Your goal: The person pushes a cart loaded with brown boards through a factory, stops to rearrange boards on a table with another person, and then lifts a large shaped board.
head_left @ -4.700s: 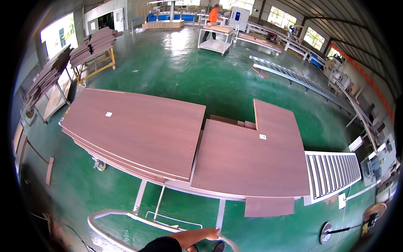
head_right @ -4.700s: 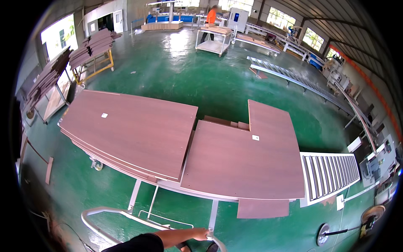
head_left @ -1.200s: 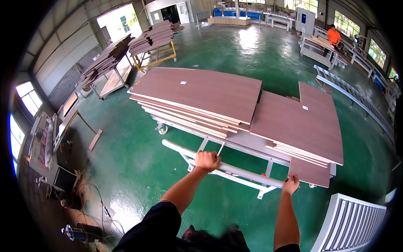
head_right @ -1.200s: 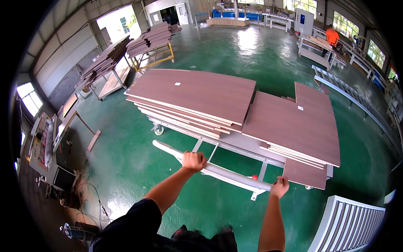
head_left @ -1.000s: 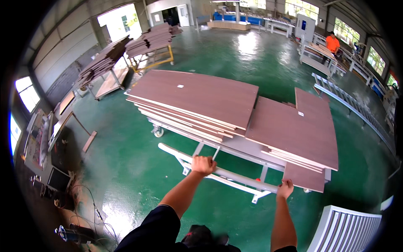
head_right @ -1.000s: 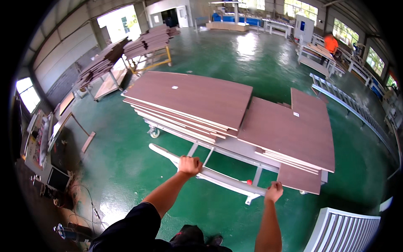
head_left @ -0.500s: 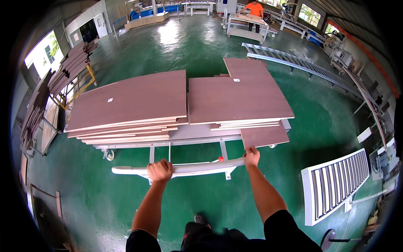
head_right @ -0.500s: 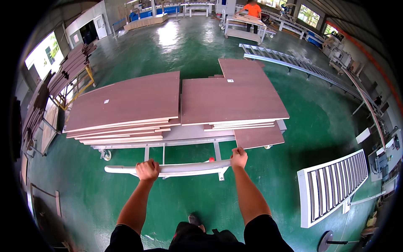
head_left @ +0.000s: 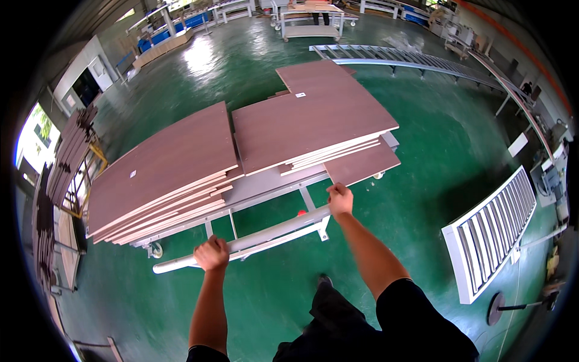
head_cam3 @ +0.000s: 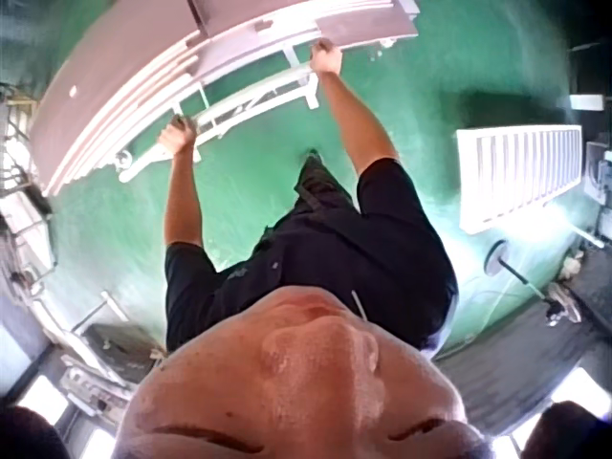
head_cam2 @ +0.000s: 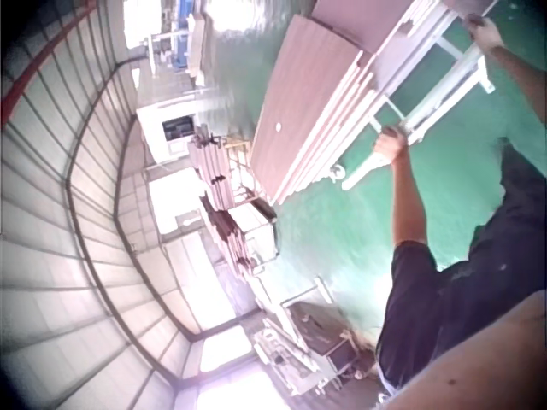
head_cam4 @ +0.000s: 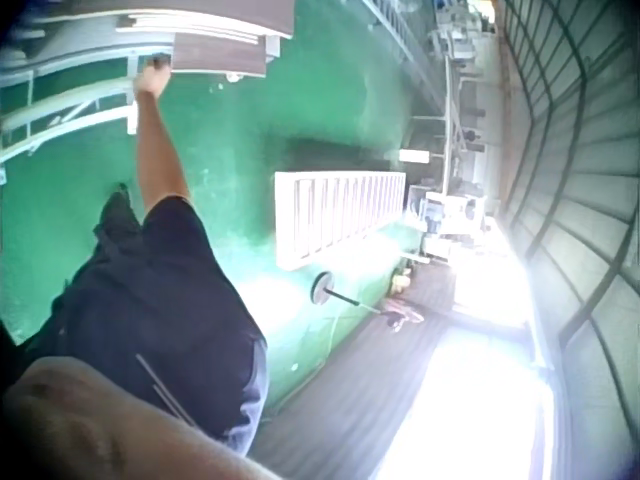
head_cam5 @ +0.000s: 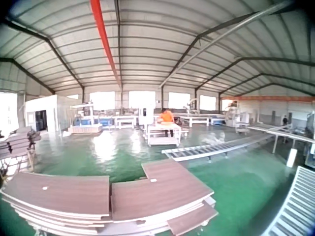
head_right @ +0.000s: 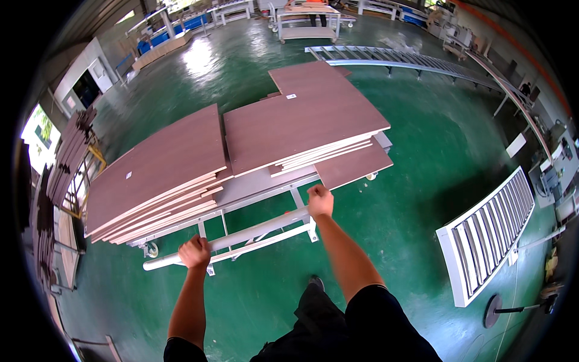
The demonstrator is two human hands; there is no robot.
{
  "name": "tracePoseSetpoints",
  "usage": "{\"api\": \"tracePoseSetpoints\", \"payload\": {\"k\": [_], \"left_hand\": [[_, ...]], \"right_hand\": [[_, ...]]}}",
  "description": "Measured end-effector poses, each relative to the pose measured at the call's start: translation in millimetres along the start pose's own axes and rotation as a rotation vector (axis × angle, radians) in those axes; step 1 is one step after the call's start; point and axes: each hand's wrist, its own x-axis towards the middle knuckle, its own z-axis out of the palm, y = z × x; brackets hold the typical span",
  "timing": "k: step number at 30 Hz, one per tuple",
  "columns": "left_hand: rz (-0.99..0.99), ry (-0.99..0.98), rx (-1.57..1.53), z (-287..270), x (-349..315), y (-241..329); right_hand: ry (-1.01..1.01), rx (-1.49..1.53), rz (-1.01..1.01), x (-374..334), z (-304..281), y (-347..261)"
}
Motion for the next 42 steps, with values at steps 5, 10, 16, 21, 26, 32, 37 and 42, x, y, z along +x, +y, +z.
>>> {"api": "tracePoseSetpoints", "payload": {"k": [5,10,16,21,26,32,37,42], "left_hand": [[-0.069,-0.102,-0.017,28.4,56.0,-9.0],[-0.113,-0.105,0.002,61.0,108.7,-23.8],[-0.109,-0.122,0.036,84.0,177.4,-21.5],[-0.079,-0.077,0.011,110.2,244.9,-18.8],[-0.059,-0.112,-0.021,134.1,293.5,-4.9],[-0.108,-0.187,-0.01,182.0,367.1,-16.7],[-0.09,-0.159,-0.01,212.8,427.3,-32.9],[-0.076,-0.145,-0.001,242.0,494.5,-46.2]], "right_hand": [[0.011,-0.162,0.003,41.2,48.0,-0.2],[-0.015,-0.251,-0.024,78.7,94.0,-17.5],[-0.013,-0.284,-0.008,133.4,141.8,-34.6],[0.056,-0.298,-0.124,197.0,182.2,-38.9],[0.004,-0.377,-0.052,247.7,205.8,-40.0],[0.078,-0.398,-0.047,300.6,266.8,-46.9],[0.07,-0.385,-0.033,333.4,313.8,-66.1],[0.137,-0.405,-0.044,378.9,368.3,-74.5]]}}
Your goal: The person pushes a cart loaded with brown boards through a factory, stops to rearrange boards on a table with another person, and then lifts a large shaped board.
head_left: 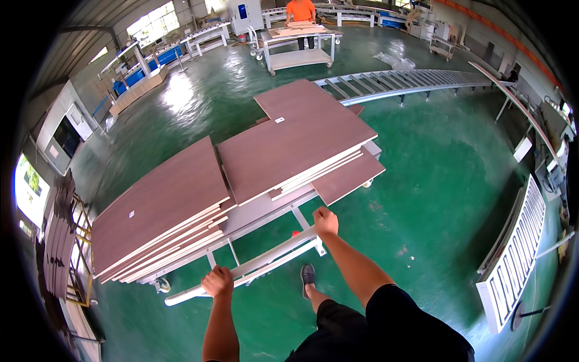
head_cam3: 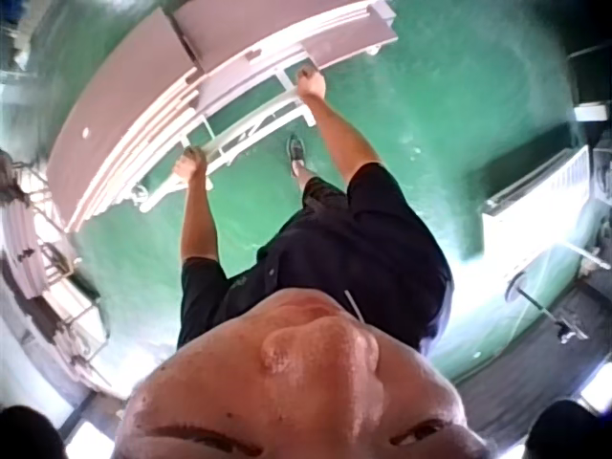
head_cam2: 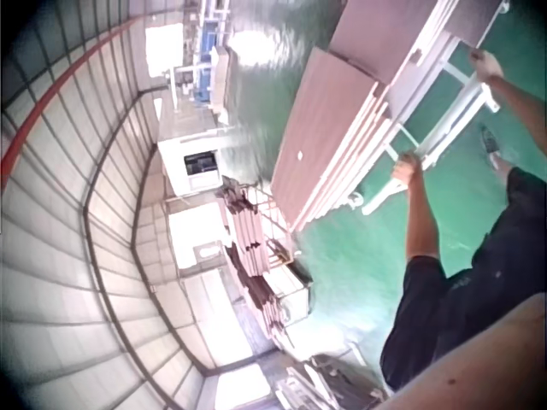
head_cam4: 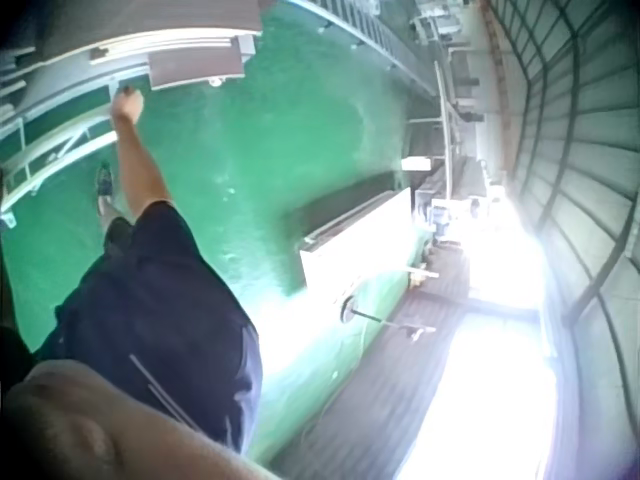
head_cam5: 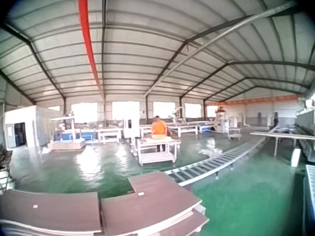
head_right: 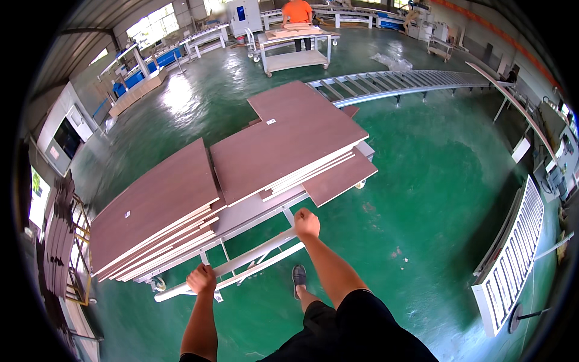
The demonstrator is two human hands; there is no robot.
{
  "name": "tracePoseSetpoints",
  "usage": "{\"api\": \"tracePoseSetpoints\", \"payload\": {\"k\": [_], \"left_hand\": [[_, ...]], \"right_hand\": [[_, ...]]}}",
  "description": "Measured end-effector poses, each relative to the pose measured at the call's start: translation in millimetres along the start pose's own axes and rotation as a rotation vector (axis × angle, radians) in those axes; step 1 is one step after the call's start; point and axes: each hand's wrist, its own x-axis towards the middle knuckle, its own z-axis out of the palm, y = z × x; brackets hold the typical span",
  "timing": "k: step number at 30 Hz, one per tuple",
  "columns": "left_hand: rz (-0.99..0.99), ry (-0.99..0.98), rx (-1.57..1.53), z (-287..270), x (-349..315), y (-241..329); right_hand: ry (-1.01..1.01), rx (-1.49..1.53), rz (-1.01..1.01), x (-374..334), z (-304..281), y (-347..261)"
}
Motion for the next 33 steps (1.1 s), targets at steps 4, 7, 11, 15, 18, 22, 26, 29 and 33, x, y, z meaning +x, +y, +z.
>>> {"api": "tracePoseSetpoints", "payload": {"k": [4,7,11,15,18,22,26,29,33], "left_hand": [[0.008,-0.008,0.009,19.4,53.9,-12.0],[-0.056,-0.068,0.051,36.0,94.9,-21.7],[-0.078,-0.07,0.046,52.0,156.5,-28.9],[-0.092,-0.145,0.084,75.0,213.7,-44.4],[-0.078,-0.12,0.094,90.1,254.2,-56.2],[-0.061,-0.129,0.08,100.6,306.2,-61.0],[-0.031,-0.101,0.112,120.4,363.5,-73.3],[0.016,-0.159,0.074,133.2,398.8,-82.0],[-0.057,-0.293,0.103,149.8,454.2,-97.0]], "right_hand": [[0.023,0.032,0.01,18.7,36.4,-29.0],[0.001,0.018,0.037,40.2,69.3,-45.5],[-0.004,0.029,0.014,72.1,112.6,-70.0],[-0.084,-0.025,-0.185,97.3,155.9,-74.9],[-0.147,-0.016,-0.213,112.7,175.0,-97.0],[-0.172,-0.032,-0.247,137.4,202.8,-126.6],[-0.138,-0.031,-0.278,161.0,249.3,-142.5],[-0.09,-0.003,-0.267,175.7,275.6,-155.8],[-0.013,-0.105,-0.022,181.7,316.4,-185.0]]}}
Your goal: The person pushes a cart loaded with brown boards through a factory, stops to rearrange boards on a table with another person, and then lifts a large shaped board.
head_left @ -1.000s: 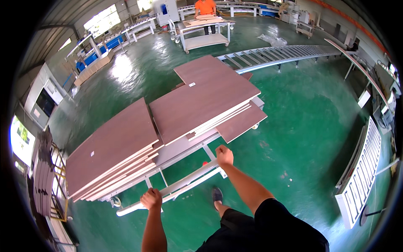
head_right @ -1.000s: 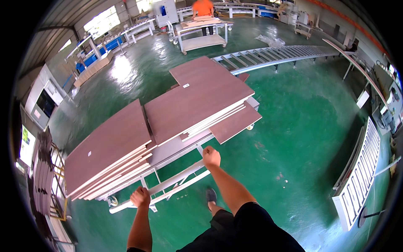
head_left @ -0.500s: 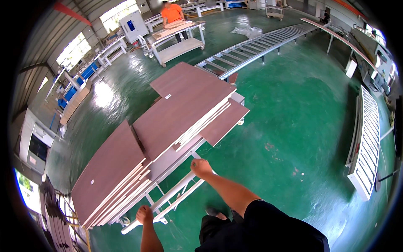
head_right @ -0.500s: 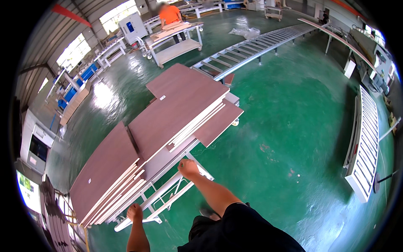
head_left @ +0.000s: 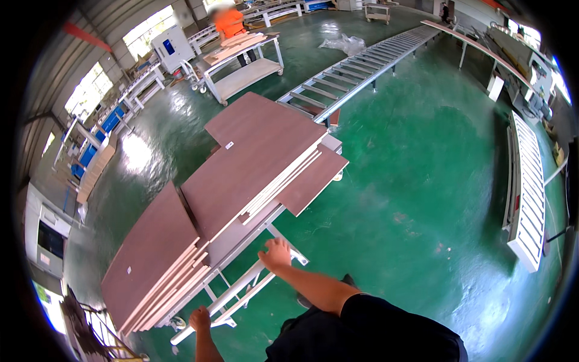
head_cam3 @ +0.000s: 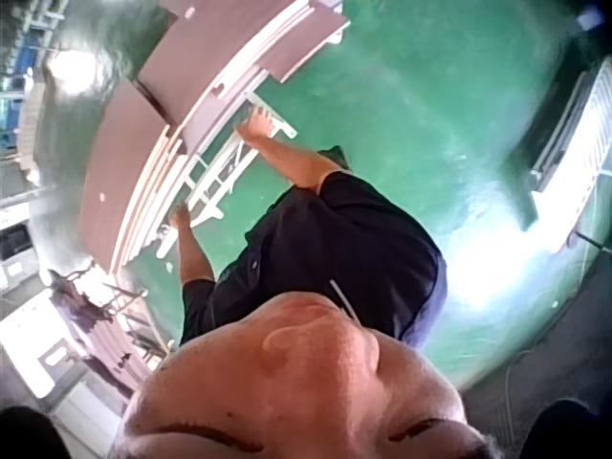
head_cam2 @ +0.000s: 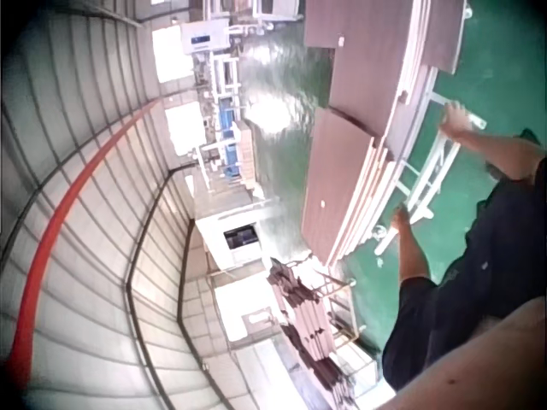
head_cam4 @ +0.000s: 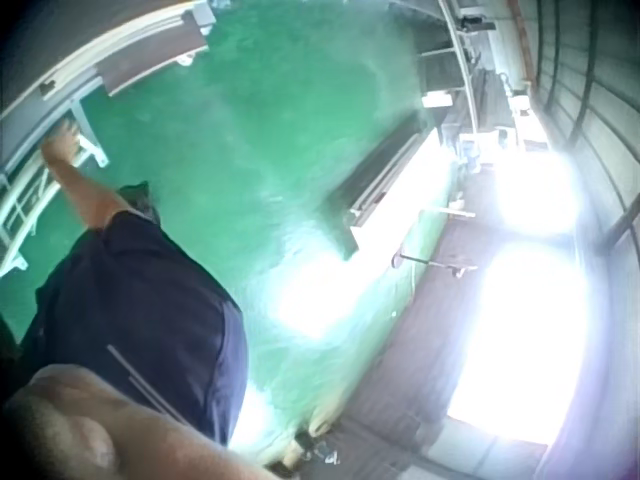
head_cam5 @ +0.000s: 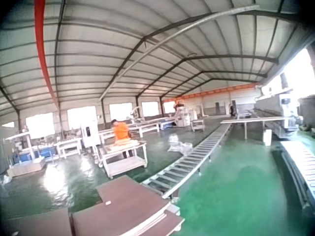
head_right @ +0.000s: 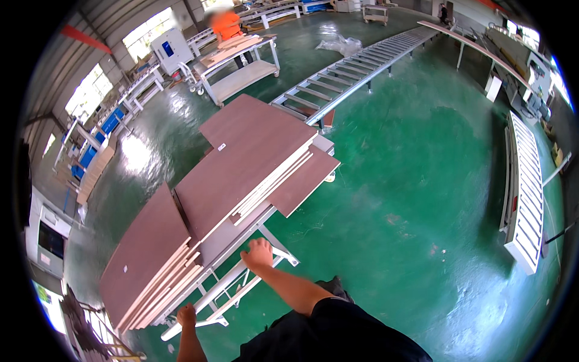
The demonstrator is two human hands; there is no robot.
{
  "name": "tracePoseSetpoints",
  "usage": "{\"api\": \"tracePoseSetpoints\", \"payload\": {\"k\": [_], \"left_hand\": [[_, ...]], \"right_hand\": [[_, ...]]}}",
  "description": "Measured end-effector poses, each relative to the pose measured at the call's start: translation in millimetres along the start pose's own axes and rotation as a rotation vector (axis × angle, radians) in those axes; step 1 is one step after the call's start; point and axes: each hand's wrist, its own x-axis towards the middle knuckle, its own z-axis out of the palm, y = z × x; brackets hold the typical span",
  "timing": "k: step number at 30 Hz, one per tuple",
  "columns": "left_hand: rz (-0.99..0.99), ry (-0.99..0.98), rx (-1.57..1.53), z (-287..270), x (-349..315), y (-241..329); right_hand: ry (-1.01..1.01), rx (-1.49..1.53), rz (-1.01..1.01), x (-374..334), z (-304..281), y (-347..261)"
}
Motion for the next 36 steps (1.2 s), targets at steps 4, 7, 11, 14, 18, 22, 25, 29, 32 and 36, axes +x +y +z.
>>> {"api": "tracePoseSetpoints", "payload": {"k": [4,7,11,14,18,22,25,29,32,36], "left_hand": [[0.083,-0.104,0.103,3.1,54.1,-10.6],[0.247,-0.165,0.355,15.9,95.7,-27.8],[0.279,-0.095,0.358,17.0,128.9,-31.8],[0.135,-0.145,0.267,19.0,161.5,-34.2],[0.087,-0.126,0.18,15.7,190.4,-36.3],[0.247,0.002,0.28,22.4,237.0,-43.7],[0.282,0.097,0.318,27.5,267.6,-49.9],[0.409,0.078,0.357,11.7,302.5,-7.3],[0.409,0.113,0.395,2.8,330.1,-13.2],[0.34,0.038,0.328,-13.6,339.2,29.9]], "right_hand": [[-0.062,0.208,0.61,21.8,39.7,-25.5],[-0.159,0.423,0.809,47.0,68.7,-34.0],[-0.119,0.501,0.902,65.0,93.4,-58.9],[0.001,0.531,0.917,74.8,119.1,-73.0],[-0.024,0.517,0.913,90.8,127.2,-89.9],[0.017,0.563,0.905,112.7,149.4,-108.8],[0.061,0.553,0.943,132.7,161.5,-132.2],[0.068,0.516,0.948,178.3,162.4,-132.6],[0.061,0.581,0.957,201.9,166.0,-154.5],[-0.017,0.591,0.915,227.1,170.0,-146.8]]}}
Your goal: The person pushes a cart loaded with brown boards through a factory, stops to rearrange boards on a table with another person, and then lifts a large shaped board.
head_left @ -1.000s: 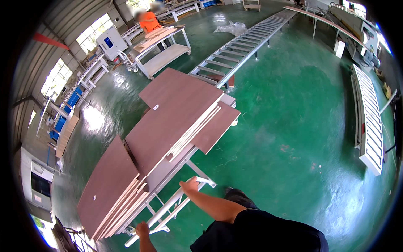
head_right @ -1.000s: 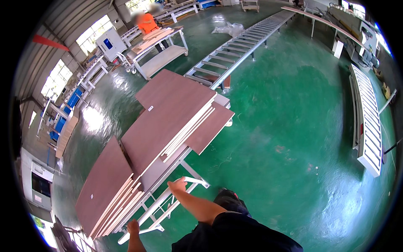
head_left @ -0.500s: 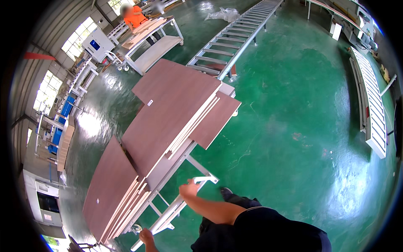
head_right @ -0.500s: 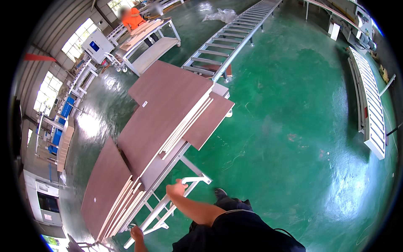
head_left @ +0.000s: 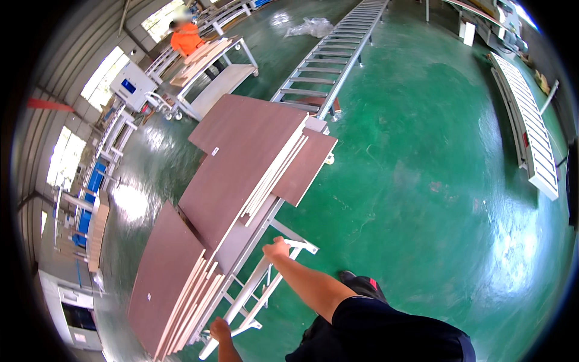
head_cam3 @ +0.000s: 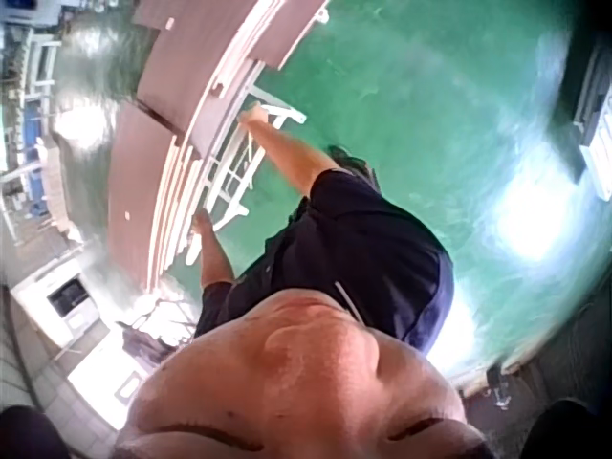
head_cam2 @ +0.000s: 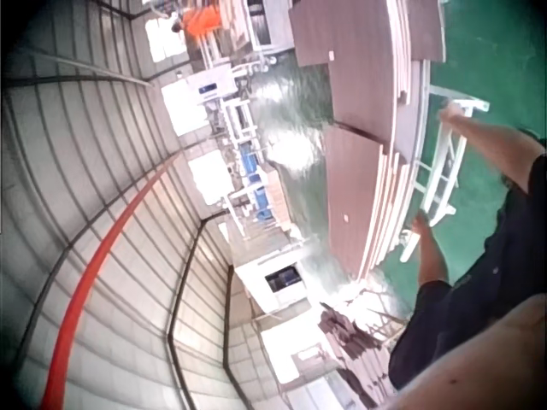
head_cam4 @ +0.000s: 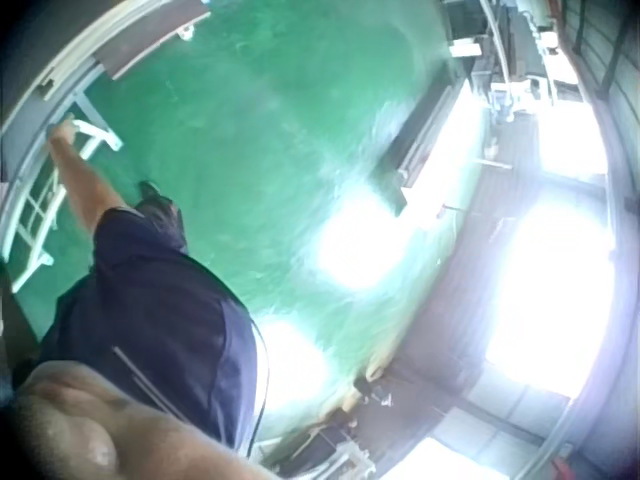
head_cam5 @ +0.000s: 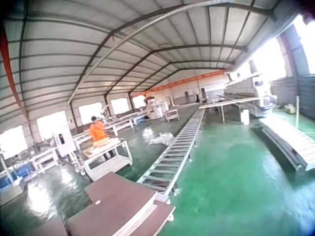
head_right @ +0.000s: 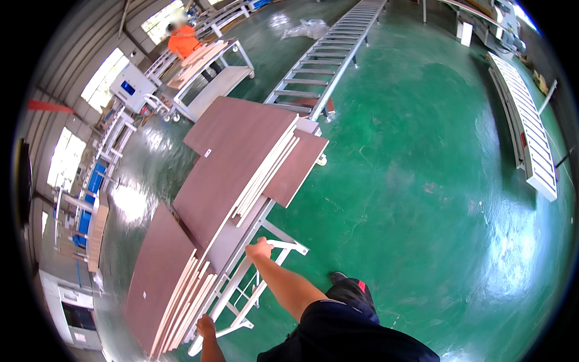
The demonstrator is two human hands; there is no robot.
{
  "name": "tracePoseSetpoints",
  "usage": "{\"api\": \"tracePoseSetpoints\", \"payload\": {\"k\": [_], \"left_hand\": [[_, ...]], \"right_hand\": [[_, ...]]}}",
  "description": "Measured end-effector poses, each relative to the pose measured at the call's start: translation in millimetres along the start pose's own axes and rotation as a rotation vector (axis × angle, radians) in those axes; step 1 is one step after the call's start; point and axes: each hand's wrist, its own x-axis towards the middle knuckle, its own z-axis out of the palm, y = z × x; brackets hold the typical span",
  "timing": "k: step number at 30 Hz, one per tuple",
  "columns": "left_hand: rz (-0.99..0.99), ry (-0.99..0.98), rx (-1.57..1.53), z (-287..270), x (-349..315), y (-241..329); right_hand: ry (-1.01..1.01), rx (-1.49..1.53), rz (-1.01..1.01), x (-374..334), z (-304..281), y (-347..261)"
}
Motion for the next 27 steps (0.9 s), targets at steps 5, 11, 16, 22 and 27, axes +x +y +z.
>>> {"api": "tracePoseSetpoints", "payload": {"k": [5,11,16,22,27], "left_hand": [[0.142,0.119,0.027,7.8,21.8,4.9],[0.079,0.128,-0.009,10.2,32.8,5.7],[0.103,0.011,0.075,7.3,18.1,13.0],[0.02,-0.071,0.037,20.0,15.9,-3.8],[0.133,0.041,0.046,9.8,4.4,0.8]], "right_hand": [[0.024,-0.25,-0.272,17.5,2.5,-20.2],[-0.061,-0.36,-0.345,27.9,9.4,-33.6],[-0.117,-0.417,-0.39,33.9,-2.2,-9.3],[-0.175,-0.461,-0.417,25.8,-4.4,-6.5],[-0.169,-0.419,-0.399,26.9,-10.4,-11.2]]}}
